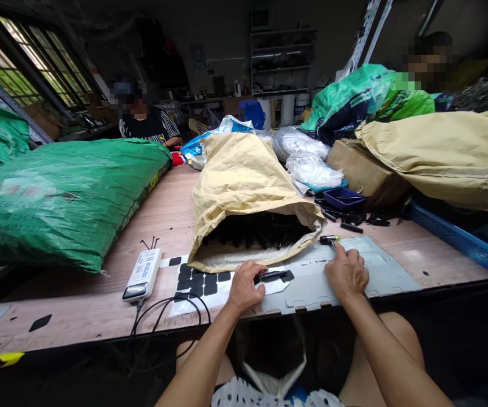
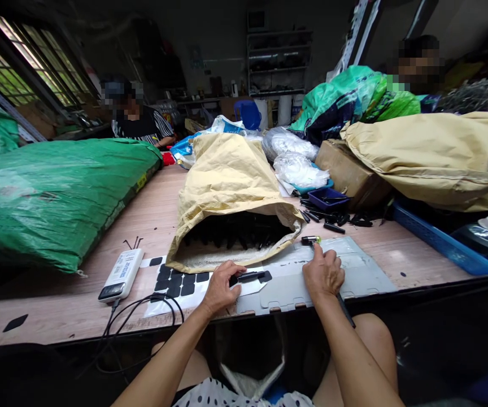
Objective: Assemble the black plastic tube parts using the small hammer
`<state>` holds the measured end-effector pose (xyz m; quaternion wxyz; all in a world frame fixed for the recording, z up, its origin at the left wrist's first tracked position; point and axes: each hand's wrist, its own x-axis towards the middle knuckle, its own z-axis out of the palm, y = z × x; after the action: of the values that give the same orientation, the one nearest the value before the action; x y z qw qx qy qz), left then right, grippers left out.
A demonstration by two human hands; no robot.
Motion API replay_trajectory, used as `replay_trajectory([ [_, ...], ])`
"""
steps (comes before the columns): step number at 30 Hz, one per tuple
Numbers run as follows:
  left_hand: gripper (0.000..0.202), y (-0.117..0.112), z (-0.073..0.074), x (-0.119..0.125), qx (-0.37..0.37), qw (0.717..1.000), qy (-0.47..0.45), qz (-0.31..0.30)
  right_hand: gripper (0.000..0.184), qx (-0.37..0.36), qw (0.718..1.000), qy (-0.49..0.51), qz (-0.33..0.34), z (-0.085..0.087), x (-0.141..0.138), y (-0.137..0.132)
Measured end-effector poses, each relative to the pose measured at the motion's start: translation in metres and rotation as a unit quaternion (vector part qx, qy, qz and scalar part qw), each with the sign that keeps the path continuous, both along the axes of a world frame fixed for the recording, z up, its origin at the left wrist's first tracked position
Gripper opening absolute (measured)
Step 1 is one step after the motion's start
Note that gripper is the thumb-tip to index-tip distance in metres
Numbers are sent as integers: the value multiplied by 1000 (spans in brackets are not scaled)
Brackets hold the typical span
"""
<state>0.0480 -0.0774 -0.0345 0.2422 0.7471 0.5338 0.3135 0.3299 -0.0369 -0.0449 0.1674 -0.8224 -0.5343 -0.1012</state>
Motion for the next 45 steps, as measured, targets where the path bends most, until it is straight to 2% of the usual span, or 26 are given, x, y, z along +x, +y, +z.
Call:
replay_trajectory([
  [5, 45, 0, 2, 1, 1, 1000, 13, -6, 41, 26, 997, -65, 13, -8, -2, -1],
  [12, 18, 3, -1, 2, -11, 1000, 7, 15, 41, 19, 998, -63, 11, -7, -2, 0],
  [15, 16, 3, -1, 0, -11, 1000, 1, 9, 41, 17, 999, -43, 14, -2, -2, -2],
  [17, 14, 2, 0, 0, -10, 1000, -7, 6, 42, 45, 998, -34, 25, 7, -8, -9],
  [19, 13, 1, 1, 0, -9, 1000, -17, 2, 43, 88, 993, -18, 78, 20, -20, -20],
  [20, 13, 1, 2, 0, -8, 1000, -21, -1, 43, 103, 986, -2, 129, 27, -28, -27],
  [21, 13, 1, 3, 0, -8, 1000, -24, -3, 41, 97, 973, 21, 209, 33, -37, -34],
  [23, 14, 0, 3, -1, -9, 1000, -25, -8, 36, 45, 923, 62, 378, 41, -56, -46],
  [24, 14, 0, 2, -1, -10, 1000, -24, -11, 35, 13, 899, 65, 433, 42, -65, -50],
  [26, 13, 0, 0, -2, -13, 1000, -20, -19, 29, -29, 875, 57, 480, 38, -78, -53],
  [31, 10, 0, -3, -1, -1, 999, -20, -26, 13, -26, 879, 41, 475, 17, -92, -46],
  [34, 9, 0, -4, -1, 6, 999, -31, -24, 8, -8, 875, 57, 480, 10, -98, -45],
  [45, 9, -2, 2, -2, -10, 995, -93, -30, 13, 48, 876, 110, 467, -1, -109, -51],
])
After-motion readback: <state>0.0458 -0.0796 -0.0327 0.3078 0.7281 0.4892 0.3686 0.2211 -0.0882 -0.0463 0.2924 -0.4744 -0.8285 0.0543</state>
